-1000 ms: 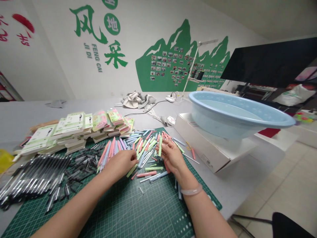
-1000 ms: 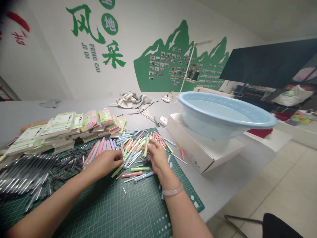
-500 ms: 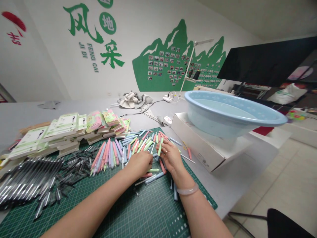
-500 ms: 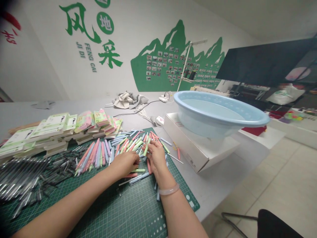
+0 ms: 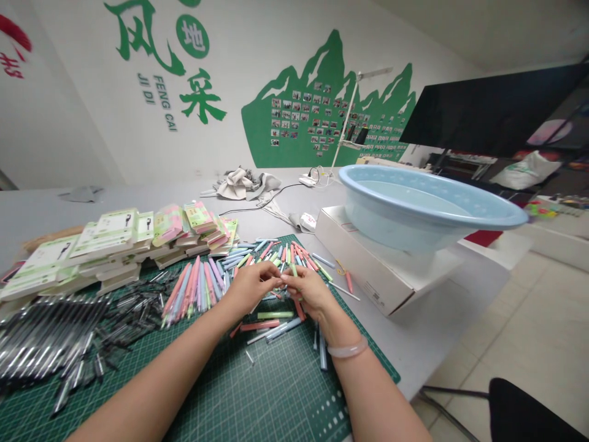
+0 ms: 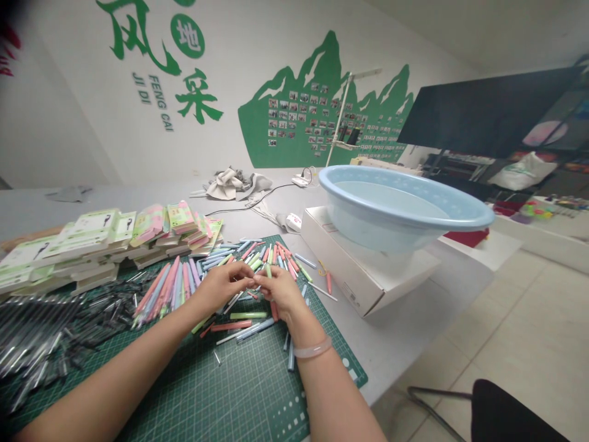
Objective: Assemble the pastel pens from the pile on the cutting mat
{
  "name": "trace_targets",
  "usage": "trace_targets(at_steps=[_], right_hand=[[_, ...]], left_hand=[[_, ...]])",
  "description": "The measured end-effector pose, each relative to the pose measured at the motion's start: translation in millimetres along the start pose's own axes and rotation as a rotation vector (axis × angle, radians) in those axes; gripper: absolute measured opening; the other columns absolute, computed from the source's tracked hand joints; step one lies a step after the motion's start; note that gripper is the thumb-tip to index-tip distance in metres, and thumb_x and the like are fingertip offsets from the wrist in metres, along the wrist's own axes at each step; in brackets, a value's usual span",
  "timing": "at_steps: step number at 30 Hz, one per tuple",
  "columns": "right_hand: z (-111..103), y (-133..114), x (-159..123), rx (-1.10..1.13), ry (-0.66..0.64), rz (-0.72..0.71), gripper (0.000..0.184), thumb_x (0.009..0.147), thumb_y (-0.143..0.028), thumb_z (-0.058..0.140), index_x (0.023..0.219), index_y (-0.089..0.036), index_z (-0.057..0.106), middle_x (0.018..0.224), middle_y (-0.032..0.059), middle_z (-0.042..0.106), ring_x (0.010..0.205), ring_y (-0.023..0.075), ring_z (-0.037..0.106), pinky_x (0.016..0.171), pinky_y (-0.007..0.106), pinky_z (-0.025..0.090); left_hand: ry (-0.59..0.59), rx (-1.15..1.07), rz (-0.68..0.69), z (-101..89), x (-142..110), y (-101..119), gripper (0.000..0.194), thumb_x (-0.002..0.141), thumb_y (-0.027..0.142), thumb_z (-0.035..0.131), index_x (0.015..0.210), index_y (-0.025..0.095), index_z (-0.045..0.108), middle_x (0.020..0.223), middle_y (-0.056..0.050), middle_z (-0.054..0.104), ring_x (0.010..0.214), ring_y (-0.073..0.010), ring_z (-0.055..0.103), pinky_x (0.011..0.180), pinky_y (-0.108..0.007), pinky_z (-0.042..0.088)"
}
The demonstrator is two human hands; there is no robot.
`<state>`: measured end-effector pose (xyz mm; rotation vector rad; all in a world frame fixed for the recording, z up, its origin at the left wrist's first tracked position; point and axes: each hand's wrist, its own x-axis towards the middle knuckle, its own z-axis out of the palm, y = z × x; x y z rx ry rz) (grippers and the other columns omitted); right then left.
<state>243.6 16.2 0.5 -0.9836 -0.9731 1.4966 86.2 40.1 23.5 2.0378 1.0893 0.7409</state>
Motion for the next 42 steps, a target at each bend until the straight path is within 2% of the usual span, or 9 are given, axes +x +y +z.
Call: trace_targets(at_steps=[3,6,11,18,23,28,30,34,42], right_hand=[[-8,-2,4,0.053,0.163,-0.056,0.021,0.056,-0.023,0.075,0.064,-0.013,0.059,0.051,-0.0019,0.058,0.038,0.0037,0.033,0.036,0.017,0.015],[-14,-3,9,0.132,0.295,-0.128,0.02,0.057,-0.022,0.074,0.066,-0.014,0.059,0.052,-0.0033,0.058,0.039,0.0032,0.032,0.036,0.016,0.015],[-14,-3,9,0.285,0.233,-0.057,0.025,0.055,-0.016,0.075,0.074,-0.014,0.06,0.061,-0.0012,0.059,0.043,0.0036,0.037,0.036,0.013,0.02],[-13,-5,7,0.452,0.126,0.063,0.019,0.061,-0.013,0.074,0.073,-0.014,0.06,0.069,0.0015,0.058,0.048,0.004,0.042,0.035,0.011,0.028],[-11,-3,8,0.482,0.129,0.088,0.02,0.062,-0.017,0.078,0.071,-0.013,0.06,0.068,0.0017,0.059,0.047,0.0022,0.042,0.035,0.009,0.027],[0,2,4,0.415,0.099,0.072,0.024,0.057,-0.017,0.081,0.072,-0.01,0.064,0.065,0.0034,0.062,0.045,0.002,0.041,0.033,0.01,0.023],[5,4,2,0.363,0.083,0.055,0.025,0.057,-0.018,0.081,0.072,-0.009,0.065,0.064,0.0036,0.062,0.045,0.0025,0.042,0.034,0.011,0.022],[8,7,1,0.263,0.063,0.022,0.026,0.058,-0.022,0.081,0.075,-0.009,0.066,0.063,0.0023,0.062,0.046,0.0026,0.042,0.035,0.011,0.021],[8,7,2,0.264,0.076,0.008,0.026,0.057,-0.024,0.081,0.074,-0.01,0.067,0.065,0.0029,0.063,0.046,0.0028,0.041,0.035,0.013,0.018]], left_hand=[[0.051,-0.034,-0.068,4.1,3,-7,0.022,0.08,0.032,0.052,0.096,0.018,0.056,0.079,-0.001,0.067,0.071,-0.0145,0.061,0.064,-0.025,0.045],[0.053,0.257,-0.09,11.1,4,-10,0.014,0.078,0.031,0.054,0.08,0.018,0.06,0.078,-0.002,0.065,0.074,-0.0162,0.06,0.066,-0.026,0.043],[-0.021,0.572,-0.138,34.2,2,-3,0.013,0.073,0.031,0.06,0.078,0.019,0.063,0.092,-0.008,0.064,0.088,-0.0223,0.06,0.073,-0.03,0.042],[-0.019,0.501,-0.198,37.2,5,-6,0.002,0.065,0.017,0.06,0.067,0.016,0.061,0.082,-0.012,0.066,0.083,-0.0272,0.062,0.07,-0.033,0.043],[0.02,0.257,-0.195,13.1,4,-9,0.012,0.076,0.023,0.051,0.075,0.017,0.06,0.069,-0.004,0.064,0.066,-0.0165,0.06,0.061,-0.026,0.044],[0.137,-0.778,-0.236,-2.8,-3,-10,0.018,0.075,0.03,0.063,0.084,0.015,0.058,0.078,-0.002,0.062,0.062,-0.009,0.056,0.055,-0.018,0.044],[0.164,-0.969,-0.26,-4.0,-4,-12,0.022,0.071,0.027,0.069,0.087,0.015,0.06,0.083,-0.003,0.062,0.065,-0.0081,0.057,0.056,-0.017,0.046],[0.185,-1.076,-0.295,-2.8,-3,-13,0.024,0.069,0.024,0.073,0.088,0.015,0.062,0.084,-0.004,0.062,0.07,-0.0091,0.059,0.058,-0.017,0.049],[0.161,-1.039,-0.229,-1.4,-5,-10,0.024,0.068,0.025,0.074,0.087,0.014,0.064,0.081,-0.003,0.062,0.07,-0.0111,0.06,0.055,-0.019,0.054]])
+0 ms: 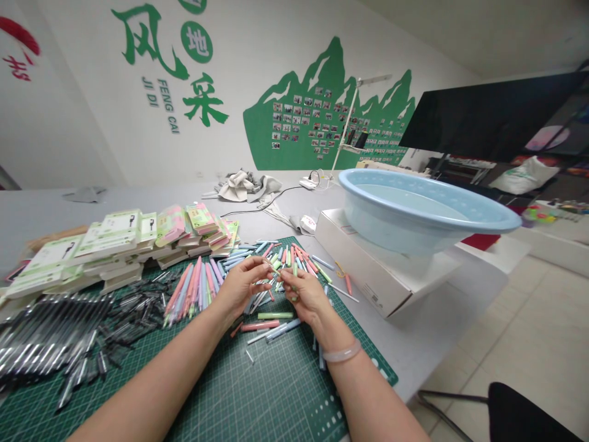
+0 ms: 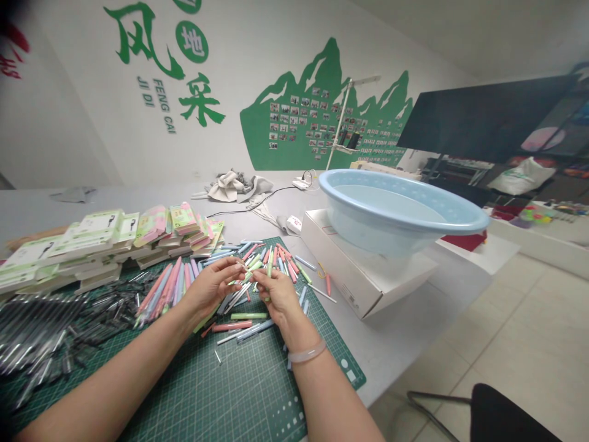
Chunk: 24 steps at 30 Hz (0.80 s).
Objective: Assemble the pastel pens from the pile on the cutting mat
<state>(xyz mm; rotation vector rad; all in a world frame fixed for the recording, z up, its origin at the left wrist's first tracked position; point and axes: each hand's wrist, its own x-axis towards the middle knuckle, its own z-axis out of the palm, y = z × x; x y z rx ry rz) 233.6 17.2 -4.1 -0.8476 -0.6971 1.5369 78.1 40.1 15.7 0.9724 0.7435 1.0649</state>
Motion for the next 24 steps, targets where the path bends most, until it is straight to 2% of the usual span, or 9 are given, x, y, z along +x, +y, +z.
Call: trace_targets(at_steps=[24], right_hand=[[-1.8,3.3,1.2,-0.002,0.019,-0.004,0.026,0.056,-0.023,0.081,0.073,-0.01,0.066,0.064,0.0025,0.062,0.045,0.0027,0.039,0.035,0.013,0.018]], left_hand=[[-0.008,0.142,0.078,0.4,-5.0,0.5,0.021,0.071,0.029,0.069,0.084,0.016,0.061,0.081,-0.003,0.06,0.071,-0.0141,0.058,0.056,-0.026,0.055]])
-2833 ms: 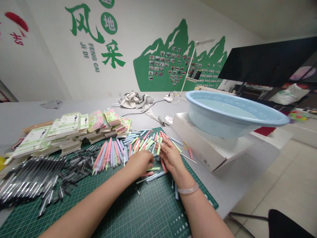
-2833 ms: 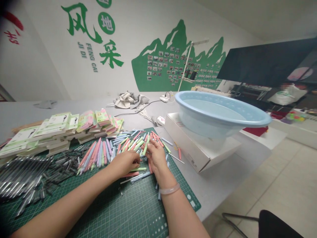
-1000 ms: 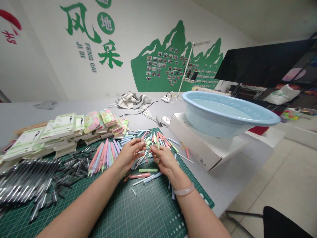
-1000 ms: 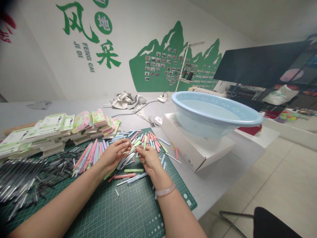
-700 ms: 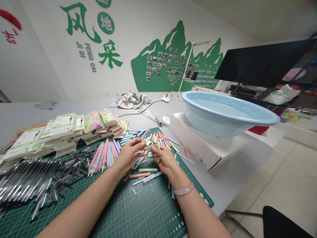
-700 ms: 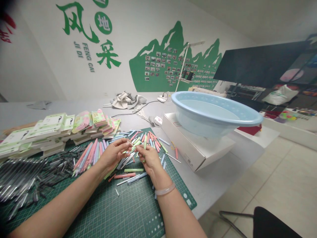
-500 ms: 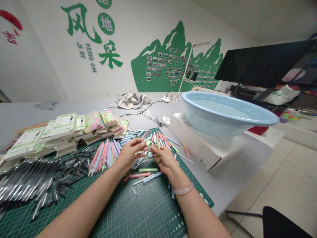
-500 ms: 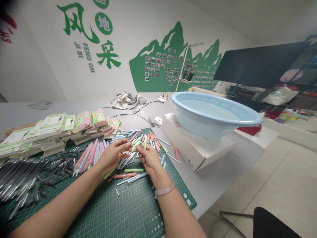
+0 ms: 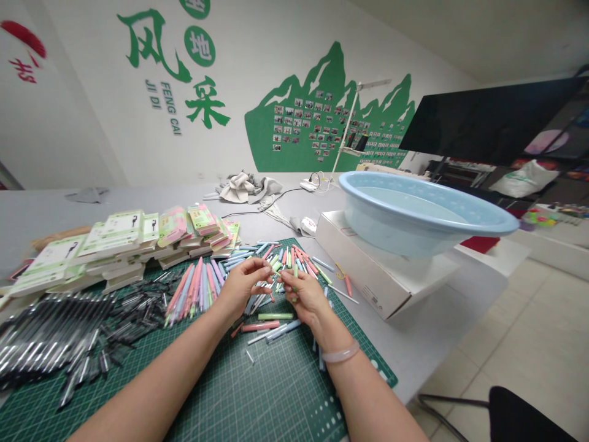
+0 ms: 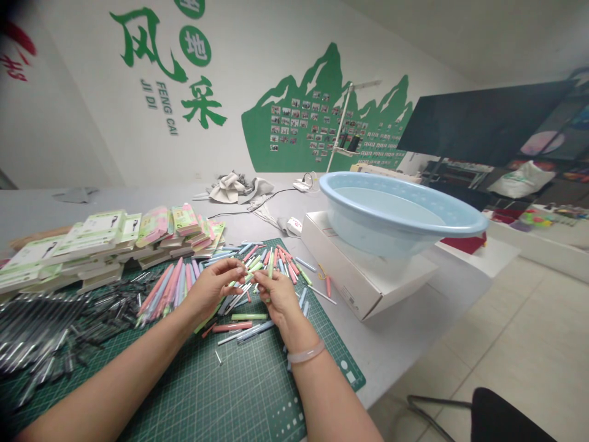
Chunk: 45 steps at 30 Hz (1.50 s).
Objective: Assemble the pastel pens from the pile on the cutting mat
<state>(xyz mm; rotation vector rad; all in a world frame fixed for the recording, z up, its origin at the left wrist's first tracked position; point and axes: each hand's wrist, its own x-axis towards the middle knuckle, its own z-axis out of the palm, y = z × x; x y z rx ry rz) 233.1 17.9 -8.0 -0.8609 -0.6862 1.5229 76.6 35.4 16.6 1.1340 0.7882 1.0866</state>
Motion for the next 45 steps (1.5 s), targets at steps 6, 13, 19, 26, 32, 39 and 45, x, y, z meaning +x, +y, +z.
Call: trace_targets(at_steps=[6,13,19,26,32,39,45], right_hand=[[7,0,-5,-0.007,-0.077,-0.021,0.025,0.06,-0.024,0.079,0.077,-0.013,0.064,0.063,0.0022,0.062,0.045,0.0033,0.039,0.037,0.014,0.02],[23,8,-15,0.004,-0.22,-0.034,0.024,0.064,-0.024,0.077,0.077,-0.016,0.058,0.058,-0.0032,0.057,0.044,0.0038,0.039,0.04,0.015,0.02],[30,12,-20,0.006,-0.265,-0.046,0.02,0.068,-0.022,0.075,0.078,-0.015,0.059,0.059,-0.0039,0.054,0.046,0.0033,0.039,0.041,0.014,0.02],[27,9,-19,0.138,-0.246,0.069,0.024,0.072,-0.034,0.073,0.082,-0.015,0.062,0.068,-0.0006,0.058,0.053,0.0052,0.048,0.046,0.014,0.033],[25,11,-15,0.231,-0.237,0.1,0.018,0.076,-0.029,0.068,0.083,-0.013,0.065,0.071,0.0035,0.061,0.059,0.0084,0.052,0.047,0.016,0.037],[14,20,-5,0.28,-0.035,0.092,0.02,0.071,-0.031,0.073,0.082,-0.014,0.068,0.071,0.0024,0.062,0.064,0.0115,0.056,0.06,0.024,0.047],[11,10,-4,0.329,-0.002,0.132,0.022,0.069,-0.029,0.075,0.081,-0.013,0.066,0.056,-0.0035,0.047,0.048,0.0064,0.042,0.039,0.016,0.03]], left_hand=[[-0.016,0.051,0.016,5.9,-7,4,0.021,0.069,0.031,0.07,0.082,0.016,0.063,0.075,-0.002,0.059,0.071,-0.0155,0.058,0.055,-0.026,0.054],[-0.016,-0.168,-0.143,-0.3,-26,1,0.021,0.07,0.026,0.072,0.087,0.015,0.065,0.07,0.001,0.053,0.059,-0.0071,0.05,0.05,-0.017,0.05],[0.028,-0.358,-0.266,-10.0,-33,-4,0.022,0.072,0.017,0.071,0.093,0.015,0.064,0.078,-0.002,0.061,0.064,-0.0077,0.058,0.051,-0.016,0.053],[0.147,-0.581,-0.41,-18.7,-26,-3,0.005,0.077,0.007,0.06,0.081,0.008,0.062,0.081,-0.01,0.067,0.071,-0.0142,0.068,0.055,-0.018,0.057],[0.166,-0.589,-0.445,-22.4,-26,0,0.006,0.078,0.003,0.056,0.08,0.007,0.061,0.078,-0.011,0.067,0.067,-0.0127,0.067,0.057,-0.015,0.056],[0.002,-0.291,-0.484,-21.0,-46,8,0.021,0.07,0.017,0.069,0.089,0.016,0.06,0.068,-0.001,0.06,0.054,-0.0081,0.059,0.048,-0.016,0.05],[-0.037,0.144,-0.323,-11.7,-59,11,0.019,0.069,0.027,0.069,0.083,0.015,0.064,0.057,0.001,0.057,0.048,-0.0108,0.056,0.042,-0.017,0.042]])
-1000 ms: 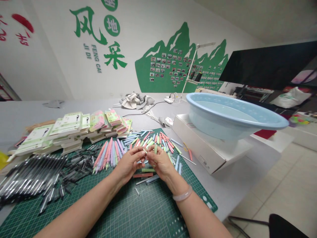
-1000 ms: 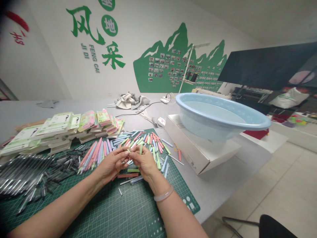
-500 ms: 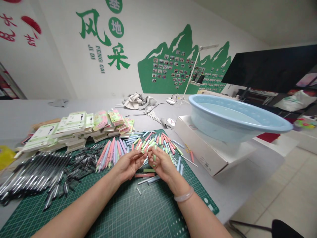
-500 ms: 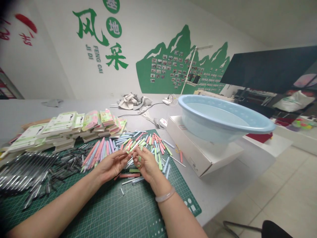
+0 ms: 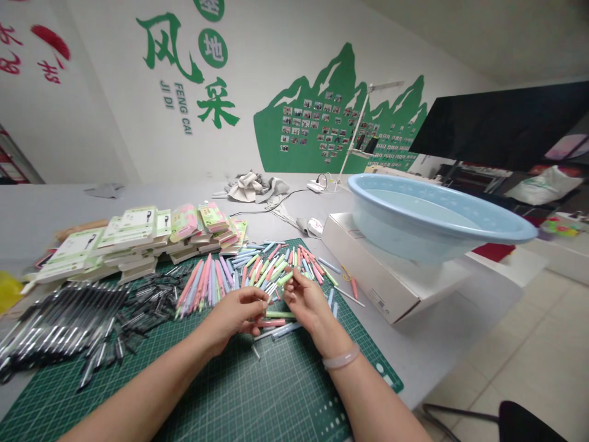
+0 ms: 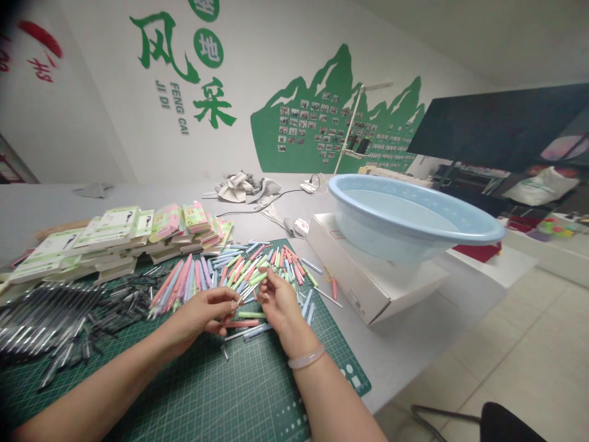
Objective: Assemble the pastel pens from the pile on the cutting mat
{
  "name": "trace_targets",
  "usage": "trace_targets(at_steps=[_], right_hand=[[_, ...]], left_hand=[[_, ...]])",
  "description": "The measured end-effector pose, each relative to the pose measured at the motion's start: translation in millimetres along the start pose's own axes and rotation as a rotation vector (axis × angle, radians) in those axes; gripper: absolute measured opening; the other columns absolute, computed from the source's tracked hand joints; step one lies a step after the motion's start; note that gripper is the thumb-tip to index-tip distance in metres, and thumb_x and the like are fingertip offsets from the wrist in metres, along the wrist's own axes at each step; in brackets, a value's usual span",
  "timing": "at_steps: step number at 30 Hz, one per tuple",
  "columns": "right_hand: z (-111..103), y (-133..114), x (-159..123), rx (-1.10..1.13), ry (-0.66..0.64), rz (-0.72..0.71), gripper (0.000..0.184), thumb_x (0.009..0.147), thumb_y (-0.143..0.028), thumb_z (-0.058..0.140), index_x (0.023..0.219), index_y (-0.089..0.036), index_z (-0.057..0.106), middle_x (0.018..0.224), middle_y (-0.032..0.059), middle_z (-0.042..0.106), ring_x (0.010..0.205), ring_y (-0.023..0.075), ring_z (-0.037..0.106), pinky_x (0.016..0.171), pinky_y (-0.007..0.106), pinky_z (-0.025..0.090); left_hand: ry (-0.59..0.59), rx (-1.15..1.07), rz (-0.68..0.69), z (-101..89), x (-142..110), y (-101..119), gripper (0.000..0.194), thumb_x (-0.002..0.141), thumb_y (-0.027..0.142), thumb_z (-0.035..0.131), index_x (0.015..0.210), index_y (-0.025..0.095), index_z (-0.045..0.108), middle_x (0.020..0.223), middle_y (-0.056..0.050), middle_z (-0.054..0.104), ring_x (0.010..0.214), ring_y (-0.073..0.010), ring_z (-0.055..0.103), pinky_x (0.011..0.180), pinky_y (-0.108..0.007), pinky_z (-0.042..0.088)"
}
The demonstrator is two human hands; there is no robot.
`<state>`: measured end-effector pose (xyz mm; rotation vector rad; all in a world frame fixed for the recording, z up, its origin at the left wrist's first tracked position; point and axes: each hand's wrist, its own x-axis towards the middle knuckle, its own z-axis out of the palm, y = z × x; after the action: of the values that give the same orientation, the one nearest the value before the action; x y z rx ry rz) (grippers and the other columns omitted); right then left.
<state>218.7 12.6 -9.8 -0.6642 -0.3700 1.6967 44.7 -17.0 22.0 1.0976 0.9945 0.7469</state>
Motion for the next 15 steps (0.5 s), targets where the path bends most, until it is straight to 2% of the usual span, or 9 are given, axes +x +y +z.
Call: trace_targets(at_steps=[4,10,15], right_hand=[[3,0,-1,0.009,-0.011,0.042,0.019,0.069,-0.026,0.074,0.079,-0.014,0.064,0.055,-0.0037,0.046,0.048,0.0064,0.041,0.038,0.016,0.028],[5,7,-3,-0.022,-0.028,0.049,0.019,0.069,-0.027,0.074,0.078,-0.013,0.064,0.055,-0.0026,0.047,0.048,0.0066,0.042,0.038,0.015,0.028],[7,12,-6,-0.079,-0.06,0.021,0.016,0.068,-0.022,0.072,0.078,-0.012,0.064,0.056,-0.0021,0.051,0.048,0.0054,0.044,0.04,0.013,0.028]], left_hand=[[0.117,0.15,0.156,2.6,0,6,0.02,0.067,0.029,0.068,0.082,0.016,0.068,0.059,-0.001,0.062,0.038,-0.01,0.051,0.035,-0.018,0.035],[0.206,0.353,0.272,1.9,3,10,0.016,0.067,0.028,0.066,0.078,0.017,0.07,0.067,-0.003,0.069,0.044,-0.014,0.057,0.042,-0.022,0.042],[0.258,0.457,0.381,-5.4,5,11,0.015,0.069,0.028,0.065,0.081,0.02,0.065,0.064,0.001,0.064,0.051,-0.0151,0.059,0.046,-0.021,0.043]])
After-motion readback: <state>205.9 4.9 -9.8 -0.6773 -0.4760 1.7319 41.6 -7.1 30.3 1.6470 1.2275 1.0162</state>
